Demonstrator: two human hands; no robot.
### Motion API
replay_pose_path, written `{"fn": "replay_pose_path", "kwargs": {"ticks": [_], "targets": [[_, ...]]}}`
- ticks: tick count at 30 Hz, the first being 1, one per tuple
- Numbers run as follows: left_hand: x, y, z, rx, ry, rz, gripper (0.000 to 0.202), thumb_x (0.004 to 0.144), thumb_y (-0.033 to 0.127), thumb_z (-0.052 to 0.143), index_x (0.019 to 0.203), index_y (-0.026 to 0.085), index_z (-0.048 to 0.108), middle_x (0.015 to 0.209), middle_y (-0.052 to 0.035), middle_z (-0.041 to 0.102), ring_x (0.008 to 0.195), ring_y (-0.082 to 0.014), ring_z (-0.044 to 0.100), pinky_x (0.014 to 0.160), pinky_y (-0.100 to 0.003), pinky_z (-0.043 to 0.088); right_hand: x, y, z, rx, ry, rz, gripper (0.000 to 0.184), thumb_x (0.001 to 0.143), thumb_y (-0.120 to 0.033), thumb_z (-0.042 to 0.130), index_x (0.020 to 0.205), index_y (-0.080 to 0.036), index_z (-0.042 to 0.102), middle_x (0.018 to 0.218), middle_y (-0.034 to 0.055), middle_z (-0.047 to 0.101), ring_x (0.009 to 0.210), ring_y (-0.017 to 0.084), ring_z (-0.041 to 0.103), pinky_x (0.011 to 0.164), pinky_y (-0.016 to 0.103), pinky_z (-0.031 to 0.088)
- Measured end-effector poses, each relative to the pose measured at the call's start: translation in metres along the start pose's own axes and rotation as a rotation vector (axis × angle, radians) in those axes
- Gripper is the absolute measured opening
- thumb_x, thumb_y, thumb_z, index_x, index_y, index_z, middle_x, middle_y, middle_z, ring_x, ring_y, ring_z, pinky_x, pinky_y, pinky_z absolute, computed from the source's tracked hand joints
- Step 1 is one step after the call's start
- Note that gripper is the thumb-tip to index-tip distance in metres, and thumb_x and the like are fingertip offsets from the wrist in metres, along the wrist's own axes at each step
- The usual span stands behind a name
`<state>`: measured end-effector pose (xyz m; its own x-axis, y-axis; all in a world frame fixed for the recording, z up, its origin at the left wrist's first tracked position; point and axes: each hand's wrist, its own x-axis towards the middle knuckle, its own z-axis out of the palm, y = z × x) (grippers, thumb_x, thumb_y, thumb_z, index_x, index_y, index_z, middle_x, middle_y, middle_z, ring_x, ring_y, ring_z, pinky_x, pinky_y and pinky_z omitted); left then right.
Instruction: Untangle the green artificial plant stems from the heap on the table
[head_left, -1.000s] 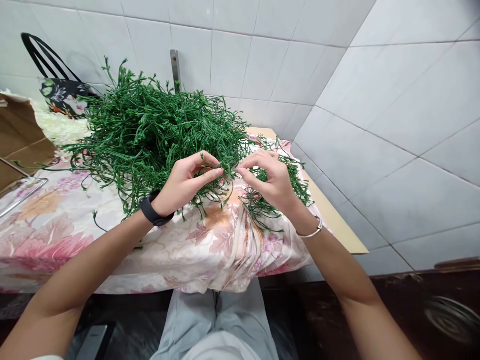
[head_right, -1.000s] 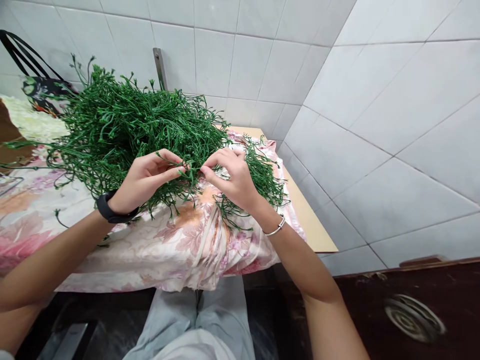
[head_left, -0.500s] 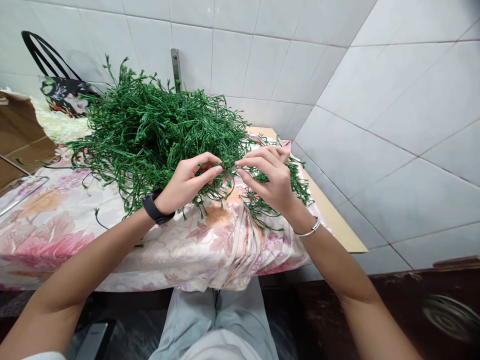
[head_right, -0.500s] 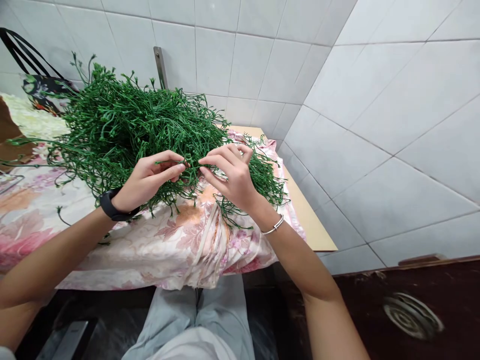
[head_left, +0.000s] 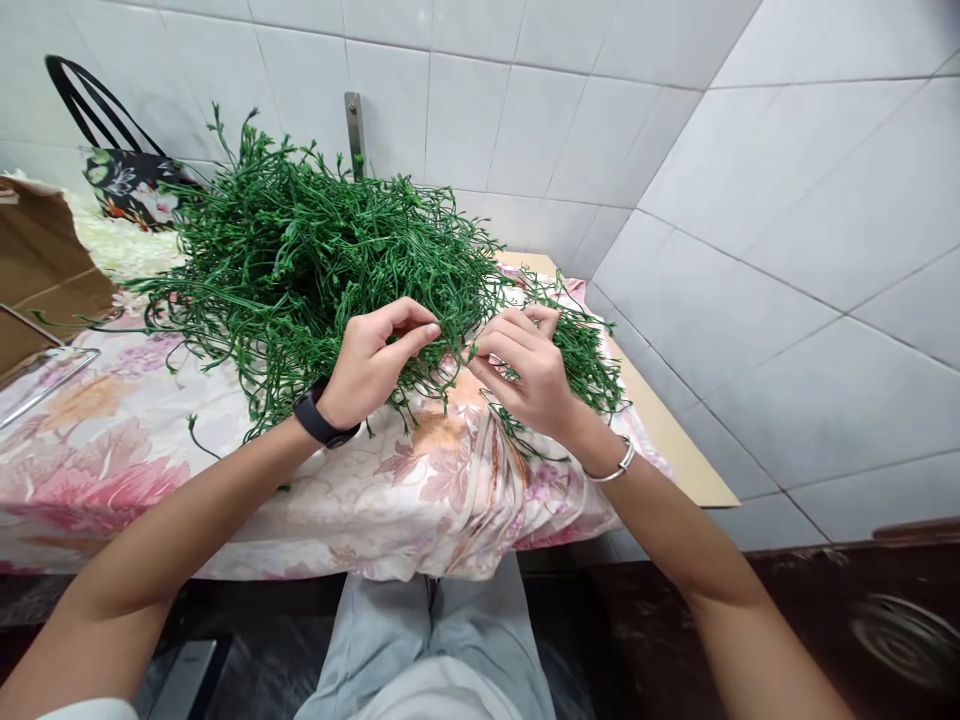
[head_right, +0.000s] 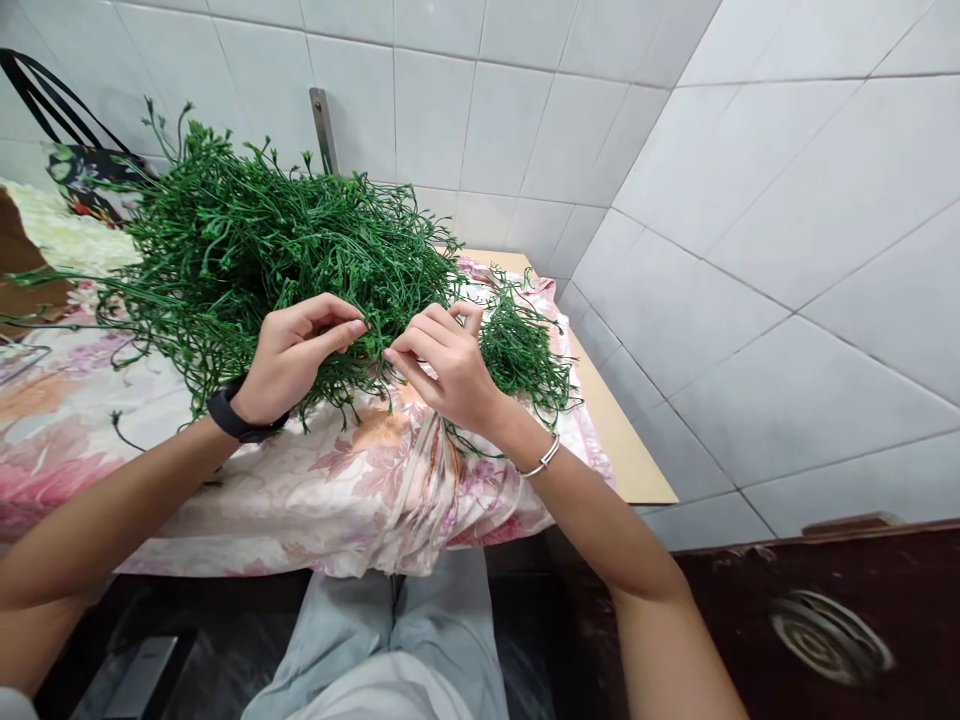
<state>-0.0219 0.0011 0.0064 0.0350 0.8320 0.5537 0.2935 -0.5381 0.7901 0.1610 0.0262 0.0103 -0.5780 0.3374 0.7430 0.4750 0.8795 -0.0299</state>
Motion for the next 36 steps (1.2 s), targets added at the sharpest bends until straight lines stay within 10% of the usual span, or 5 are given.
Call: {"fn": "replay_pose_path", "kwargs": {"ticks": [19, 27, 36], "targets": [[0.000, 0.010, -0.007, -0.142, -0.377, -0.048, 0.020, 0.078, 0.034, 0.057, 0.079, 0.015, 0.057, 0.072, -0.0015, 0.054, 0.066, -0.0101, 0.048, 0.061, -0.023, 0.041, 0.001, 0.001, -0.007, 0.294, -0.059, 0.020, 0.013, 0.087, -0.023, 0.046, 0.076, -0.019, 0.050, 0.073, -0.0011, 0.055, 0.074, 0.012, 0.049, 0.078, 0.032, 0.027], [0.003, 0.013, -0.016, -0.044, -0.655, -0.110, 0.018, 0.080, 0.029, 0.054, 0.087, 0.013, 0.056, 0.070, -0.0005, 0.052, 0.061, -0.0085, 0.043, 0.054, -0.021, 0.036, -0.001, 0.005, -0.008, -0.070, -0.182, -0.180, 0.014, 0.089, -0.023, 0.041, 0.080, -0.019, 0.052, 0.075, 0.0014, 0.055, 0.078, 0.015, 0.048, 0.081, 0.034, 0.027], [0.004, 0.012, -0.015, -0.005, -0.589, -0.138, 0.019, 0.081, 0.031, 0.049, 0.071, 0.015, 0.049, 0.060, 0.0034, 0.034, 0.053, -0.0074, 0.029, 0.048, -0.022, 0.025, -0.005, -0.010, -0.001, -0.423, 0.095, -0.303, 0.018, 0.084, -0.016, 0.047, 0.066, -0.019, 0.046, 0.062, -0.0020, 0.052, 0.070, 0.014, 0.048, 0.074, 0.034, 0.025]]}}
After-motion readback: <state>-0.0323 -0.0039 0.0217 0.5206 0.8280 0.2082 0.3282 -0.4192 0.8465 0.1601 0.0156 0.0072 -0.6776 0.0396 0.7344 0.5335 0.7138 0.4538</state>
